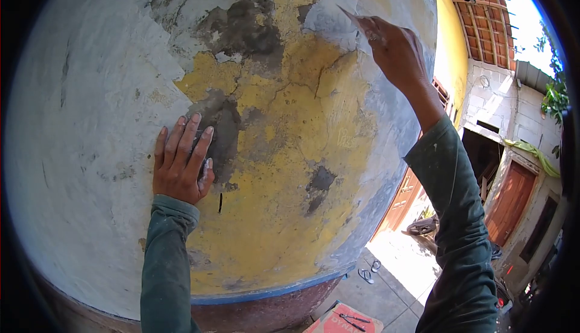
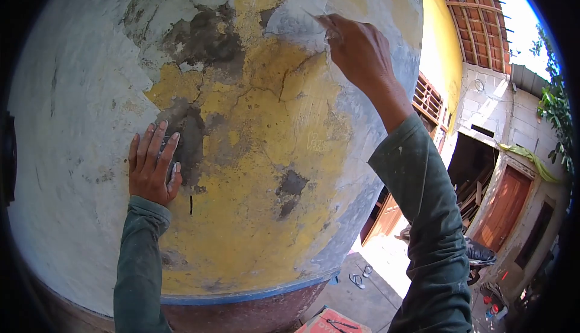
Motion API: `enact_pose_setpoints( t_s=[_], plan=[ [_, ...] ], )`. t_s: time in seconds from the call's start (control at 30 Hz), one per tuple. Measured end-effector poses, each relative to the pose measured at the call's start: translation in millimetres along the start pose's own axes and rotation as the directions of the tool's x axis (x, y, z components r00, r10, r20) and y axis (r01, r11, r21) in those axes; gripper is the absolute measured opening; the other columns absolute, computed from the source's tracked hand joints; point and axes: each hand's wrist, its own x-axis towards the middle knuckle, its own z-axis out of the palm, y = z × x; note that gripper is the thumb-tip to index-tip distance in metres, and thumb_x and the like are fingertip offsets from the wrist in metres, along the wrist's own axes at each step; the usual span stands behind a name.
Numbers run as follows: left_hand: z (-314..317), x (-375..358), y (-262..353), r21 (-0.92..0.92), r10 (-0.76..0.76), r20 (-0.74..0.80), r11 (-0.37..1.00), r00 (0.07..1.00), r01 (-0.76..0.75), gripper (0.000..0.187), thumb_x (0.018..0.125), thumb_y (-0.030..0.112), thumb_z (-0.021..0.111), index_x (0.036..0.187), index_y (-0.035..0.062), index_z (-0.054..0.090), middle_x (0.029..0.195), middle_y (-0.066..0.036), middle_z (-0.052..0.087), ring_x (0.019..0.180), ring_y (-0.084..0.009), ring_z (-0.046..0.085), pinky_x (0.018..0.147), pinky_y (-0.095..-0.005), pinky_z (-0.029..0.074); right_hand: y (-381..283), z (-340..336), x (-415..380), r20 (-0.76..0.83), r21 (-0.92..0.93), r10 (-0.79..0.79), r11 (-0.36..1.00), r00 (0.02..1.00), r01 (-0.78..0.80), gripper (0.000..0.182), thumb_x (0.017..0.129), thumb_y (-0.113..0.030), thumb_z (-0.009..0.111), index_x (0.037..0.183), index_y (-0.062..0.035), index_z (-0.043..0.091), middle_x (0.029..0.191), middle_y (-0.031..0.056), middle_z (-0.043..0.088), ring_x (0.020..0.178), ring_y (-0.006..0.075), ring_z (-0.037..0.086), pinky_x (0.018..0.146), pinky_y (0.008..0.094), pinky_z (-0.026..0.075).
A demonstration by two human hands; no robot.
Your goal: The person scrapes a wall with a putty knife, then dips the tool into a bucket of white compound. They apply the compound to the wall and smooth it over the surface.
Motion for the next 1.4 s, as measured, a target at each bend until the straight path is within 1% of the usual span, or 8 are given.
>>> enact_pose_setpoints(
  t_s=[0.1, 0.27, 0.47, 0.53, 0.73, 1.07, 1.13, 1.4],
  plan=[
    [0, 0, -1, 0.010, -0.004, -0.013, 1.000, 1.000, 0.004, 0.064, 0.083, 0.020, 0.061, 0.147, 0.0181, 0.055, 0.158, -0.009, 0.046, 0.148, -0.0312, 0.040, 0.126, -0.0529, 0.025, 49, 0, 41, 0.060, 0.064, 0.445, 0.892, 0.894, -0.448, 0.054, 0.107, -0.044, 0.039, 0.103, -0.0023, 0.074, 0.095, 0.0232, 0.074, 0.096, 0.0457, 0.069, 0.088, 0.0517, 0.052],
    [0, 1, 0, 0.002, -0.006, -0.006, 1.000, 1.000, 0.006, 0.062, 0.085, 0.020, 0.061, 0.147, 0.0184, 0.056, 0.158, -0.009, 0.047, 0.147, -0.0309, 0.041, 0.126, -0.0526, 0.026, 55, 31, 73, 0.080, 0.069, 0.492, 0.865, 0.867, -0.497, 0.064, 0.105, -0.054, 0.038, 0.099, -0.0009, 0.074, 0.094, 0.0221, 0.075, 0.097, 0.0461, 0.069, 0.092, 0.0521, 0.051],
    [-1, 0, 0, 0.008, -0.003, 0.016, 1.000, 1.000, 0.003, 0.059, 0.090, 0.019, 0.058, 0.149, 0.0184, 0.053, 0.159, -0.011, 0.045, 0.149, -0.0324, 0.039, 0.126, -0.0529, 0.025, 37, 45, 108, 0.039, 0.053, 0.307, 0.950, 0.951, -0.309, 0.035, 0.095, -0.033, 0.061, 0.102, -0.0008, 0.074, 0.094, 0.0243, 0.073, 0.094, 0.0420, 0.070, 0.082, 0.0469, 0.053],
    [-1, 0, 0, 0.005, -0.012, 0.014, 1.000, 1.000, 0.012, 0.060, 0.090, 0.019, 0.058, 0.149, 0.0187, 0.053, 0.159, -0.010, 0.045, 0.149, -0.0320, 0.039, 0.126, -0.0527, 0.025, 20, 51, 118, 0.113, 0.177, 0.135, 0.972, 0.984, -0.154, 0.024, 0.088, -0.012, 0.060, 0.106, -0.0099, 0.077, 0.089, 0.0205, 0.074, 0.079, 0.0290, 0.071, 0.072, 0.0392, 0.055],
    [0, 0, 2, -0.001, -0.035, 0.008, 0.999, 0.999, 0.035, 0.063, 0.086, 0.017, 0.061, 0.148, 0.0197, 0.054, 0.159, -0.008, 0.046, 0.149, -0.0297, 0.039, 0.126, -0.0513, 0.025, -9, 46, 96, -0.072, 0.430, -0.278, 0.858, 0.958, 0.282, 0.024, 0.091, -0.021, 0.061, 0.104, -0.0040, 0.073, 0.086, 0.0206, 0.072, 0.078, 0.0301, 0.069, 0.071, 0.0448, 0.053],
    [-2, 0, 2, 0.001, -0.022, 0.018, 1.000, 1.000, 0.022, 0.060, 0.089, 0.016, 0.059, 0.149, 0.0185, 0.053, 0.159, -0.010, 0.045, 0.149, -0.0316, 0.038, 0.126, -0.0522, 0.025, -47, 42, 24, 0.098, 0.005, -0.274, 0.961, 0.957, 0.275, 0.035, 0.091, -0.002, 0.064, 0.125, -0.0068, 0.072, 0.105, 0.0213, 0.075, 0.093, 0.0391, 0.073, 0.086, 0.0500, 0.057],
    [-2, 1, 3, 0.003, -0.021, 0.016, 1.000, 1.000, 0.021, 0.059, 0.089, 0.017, 0.059, 0.149, 0.0185, 0.053, 0.159, -0.010, 0.045, 0.149, -0.0316, 0.038, 0.126, -0.0523, 0.025, -48, 45, 6, 0.038, 0.000, -0.322, 0.947, 0.946, 0.323, 0.036, 0.086, 0.002, 0.064, 0.118, -0.0102, 0.075, 0.089, 0.0157, 0.075, 0.077, 0.0288, 0.072, 0.068, 0.0418, 0.055],
    [-1, 0, 1, 0.032, -0.013, 0.025, 0.999, 1.000, 0.012, 0.057, 0.091, 0.021, 0.056, 0.149, 0.0187, 0.053, 0.159, -0.010, 0.045, 0.149, -0.0316, 0.038, 0.126, -0.0524, 0.024, -22, 8, 26, 0.079, 0.119, -0.297, 0.951, 0.951, 0.287, 0.027, 0.098, -0.004, 0.064, 0.122, -0.0129, 0.074, 0.110, 0.0147, 0.077, 0.095, 0.0356, 0.075, 0.087, 0.0420, 0.059]
  ],
)
